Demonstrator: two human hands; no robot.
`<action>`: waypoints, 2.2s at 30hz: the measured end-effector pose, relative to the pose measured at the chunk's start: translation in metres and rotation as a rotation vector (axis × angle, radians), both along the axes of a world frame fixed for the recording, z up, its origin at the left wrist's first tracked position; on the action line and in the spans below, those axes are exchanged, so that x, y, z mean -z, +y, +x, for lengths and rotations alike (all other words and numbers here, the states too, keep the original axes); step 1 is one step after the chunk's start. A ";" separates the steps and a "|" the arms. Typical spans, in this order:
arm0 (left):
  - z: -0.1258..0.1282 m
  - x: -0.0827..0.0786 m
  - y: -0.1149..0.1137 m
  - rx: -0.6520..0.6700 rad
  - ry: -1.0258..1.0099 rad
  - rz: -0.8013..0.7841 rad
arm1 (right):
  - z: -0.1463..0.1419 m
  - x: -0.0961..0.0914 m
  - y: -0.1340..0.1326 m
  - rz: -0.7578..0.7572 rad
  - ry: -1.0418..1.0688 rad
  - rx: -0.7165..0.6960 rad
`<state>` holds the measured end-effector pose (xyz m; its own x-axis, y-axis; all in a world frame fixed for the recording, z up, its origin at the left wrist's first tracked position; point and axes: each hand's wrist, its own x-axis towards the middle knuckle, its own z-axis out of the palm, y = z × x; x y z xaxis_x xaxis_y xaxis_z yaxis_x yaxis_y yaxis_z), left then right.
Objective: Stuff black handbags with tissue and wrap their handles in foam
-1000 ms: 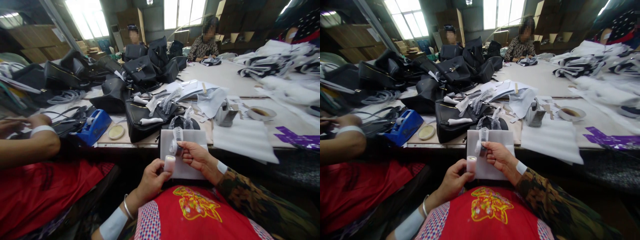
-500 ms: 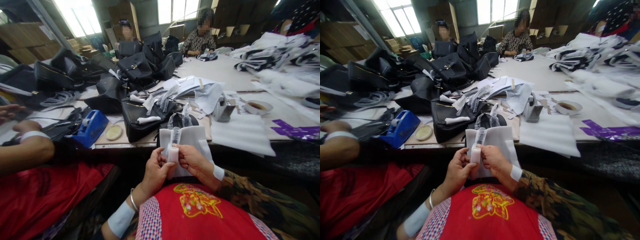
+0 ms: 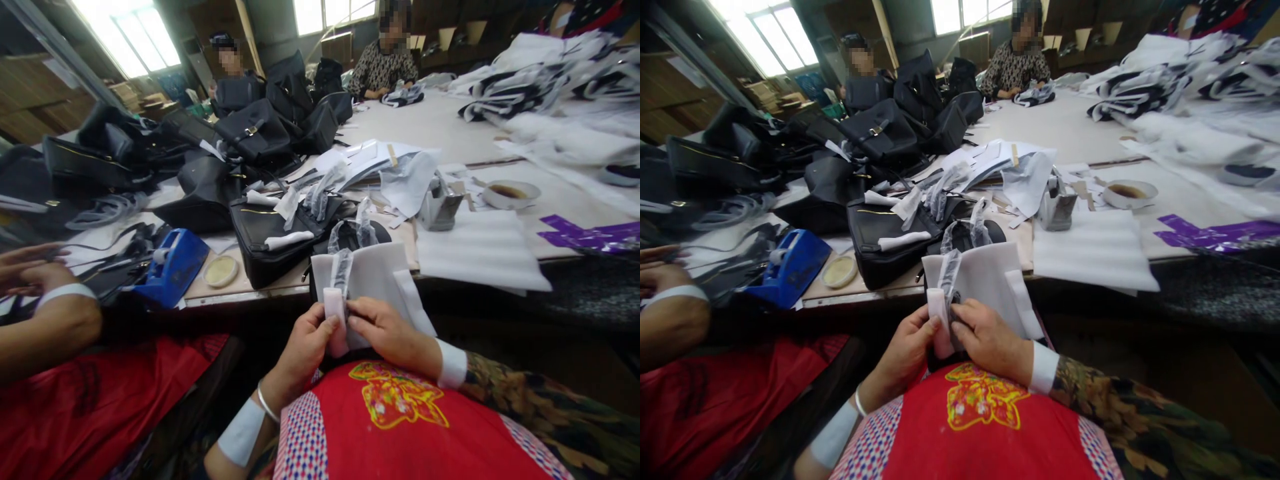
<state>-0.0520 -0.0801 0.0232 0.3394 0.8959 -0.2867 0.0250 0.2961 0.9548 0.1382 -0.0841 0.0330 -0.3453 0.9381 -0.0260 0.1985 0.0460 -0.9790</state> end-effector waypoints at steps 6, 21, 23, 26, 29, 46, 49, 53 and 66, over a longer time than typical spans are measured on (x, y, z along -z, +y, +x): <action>0.004 -0.006 0.000 0.017 0.231 0.230 | -0.001 0.024 -0.009 0.439 -0.367 -0.002; 0.003 -0.021 -0.002 0.122 0.364 0.312 | 0.003 0.037 0.001 0.425 -0.121 -0.134; 0.003 -0.020 -0.002 0.124 0.333 0.283 | 0.003 0.041 0.003 0.501 -0.218 -0.136; 0.000 -0.020 -0.002 0.165 0.326 0.289 | 0.001 0.042 0.004 0.586 -0.309 -0.102; -0.005 -0.023 0.000 0.217 0.355 0.376 | -0.001 0.036 0.006 0.556 -0.300 -0.122; 0.000 -0.004 -0.017 0.084 0.644 0.483 | -0.010 0.037 -0.005 0.320 -0.239 -0.097; -0.006 -0.005 -0.021 0.116 0.597 0.531 | -0.012 0.039 -0.007 0.338 -0.275 -0.069; -0.013 -0.005 -0.027 0.133 0.627 0.465 | -0.014 0.041 -0.009 0.379 -0.288 -0.027; -0.007 -0.003 -0.024 0.132 0.465 0.456 | -0.010 0.044 -0.016 0.458 -0.371 -0.084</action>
